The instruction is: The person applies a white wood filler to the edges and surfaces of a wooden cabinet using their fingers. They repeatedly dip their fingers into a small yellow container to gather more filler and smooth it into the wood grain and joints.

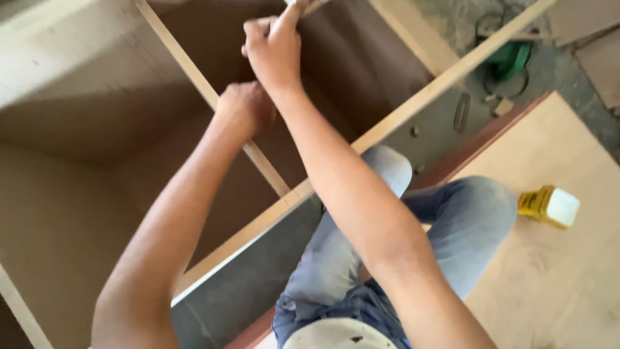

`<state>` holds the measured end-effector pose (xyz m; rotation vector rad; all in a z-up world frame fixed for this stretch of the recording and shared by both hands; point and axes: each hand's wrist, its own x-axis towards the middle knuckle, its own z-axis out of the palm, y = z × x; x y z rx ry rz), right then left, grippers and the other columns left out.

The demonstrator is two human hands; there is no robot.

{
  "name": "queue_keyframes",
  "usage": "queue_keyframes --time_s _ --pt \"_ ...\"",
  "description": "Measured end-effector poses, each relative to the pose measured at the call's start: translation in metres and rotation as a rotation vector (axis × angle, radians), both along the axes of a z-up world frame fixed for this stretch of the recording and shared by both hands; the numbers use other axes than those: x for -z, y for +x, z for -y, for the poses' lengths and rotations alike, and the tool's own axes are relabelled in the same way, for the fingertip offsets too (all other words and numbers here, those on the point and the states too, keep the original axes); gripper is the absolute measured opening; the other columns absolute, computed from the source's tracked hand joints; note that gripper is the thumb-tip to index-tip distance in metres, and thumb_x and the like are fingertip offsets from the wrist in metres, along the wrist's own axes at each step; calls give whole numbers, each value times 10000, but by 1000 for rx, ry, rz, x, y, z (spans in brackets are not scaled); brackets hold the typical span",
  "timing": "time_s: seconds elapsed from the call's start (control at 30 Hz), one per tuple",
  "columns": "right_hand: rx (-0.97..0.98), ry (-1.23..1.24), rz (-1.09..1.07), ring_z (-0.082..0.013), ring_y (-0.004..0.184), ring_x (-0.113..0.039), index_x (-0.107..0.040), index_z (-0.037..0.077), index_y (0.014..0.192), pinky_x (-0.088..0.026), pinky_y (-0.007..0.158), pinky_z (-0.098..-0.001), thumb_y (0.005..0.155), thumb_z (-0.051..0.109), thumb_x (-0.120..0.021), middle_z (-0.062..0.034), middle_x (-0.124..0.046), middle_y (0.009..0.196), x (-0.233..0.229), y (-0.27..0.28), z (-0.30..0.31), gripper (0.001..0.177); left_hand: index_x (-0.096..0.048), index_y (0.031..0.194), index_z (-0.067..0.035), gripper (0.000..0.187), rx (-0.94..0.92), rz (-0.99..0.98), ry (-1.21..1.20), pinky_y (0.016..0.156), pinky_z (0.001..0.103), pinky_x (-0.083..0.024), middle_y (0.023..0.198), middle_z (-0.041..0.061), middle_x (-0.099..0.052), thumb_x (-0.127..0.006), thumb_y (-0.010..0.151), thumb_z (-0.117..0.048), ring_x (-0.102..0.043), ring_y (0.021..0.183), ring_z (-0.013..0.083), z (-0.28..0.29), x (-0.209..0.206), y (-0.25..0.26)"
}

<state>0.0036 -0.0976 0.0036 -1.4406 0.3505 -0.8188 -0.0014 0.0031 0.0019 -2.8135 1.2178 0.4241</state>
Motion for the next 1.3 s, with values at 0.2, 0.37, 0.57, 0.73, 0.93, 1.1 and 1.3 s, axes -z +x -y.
queue_keyframes --time_s 0.2,0.37,0.57,0.73,0.93,1.1,1.3 --pt "89 -304 97 -225 692 -730 224 65 1608 -604 694 -319 920 65 -575 -122 -752 981 -18 -17 0 1054 -736 988 -95 219 -52 -35 -84 779 482 -569 985 169 -742 -608 901 -249 -717 913 357 5 2 0" --pt "32 -56 -86 -260 685 -734 195 17 1577 -605 698 -360 930 115 -570 -145 -746 885 -33 -21 2 1007 -726 971 -93 206 -24 1 -109 793 475 -565 996 157 -749 -588 920 -237 -722 914 348 7 2 3" --pt "107 -370 -134 -342 802 -736 191 -54 1562 -582 793 -419 876 87 -576 -140 -753 903 -39 -25 -1 1039 -711 965 -103 173 78 33 -78 748 463 -567 979 133 -754 -605 903 -224 -722 904 312 6 7 4" --pt "154 -354 -92 -322 789 -747 184 -65 1571 -596 797 -393 880 78 -568 -145 -750 894 -33 -27 2 1031 -712 966 -107 192 44 5 -23 750 469 -566 977 134 -753 -578 951 -243 -723 898 319 7 8 5" --pt "-19 -34 -110 -225 627 -718 233 -35 1549 -600 644 -317 910 107 -561 -150 -737 843 -42 -24 3 1030 -716 964 -96 224 3 -15 -48 768 485 -564 977 150 -747 -580 939 -272 -718 909 344 7 3 6" --pt "-36 -88 38 -186 619 -688 251 8 1567 -591 612 -301 880 49 -527 -142 -721 985 -50 -28 2 1039 -720 948 -102 215 -51 -23 -80 783 493 -558 980 159 -737 -584 932 -268 -708 905 365 6 -2 0" --pt "15 -45 64 -170 596 -681 192 27 1602 -602 618 -291 878 33 -524 -133 -734 997 -43 -26 9 1018 -733 884 -77 217 6 -10 -36 820 474 -558 940 161 -748 -599 916 -245 -716 914 339 6 -10 -3"
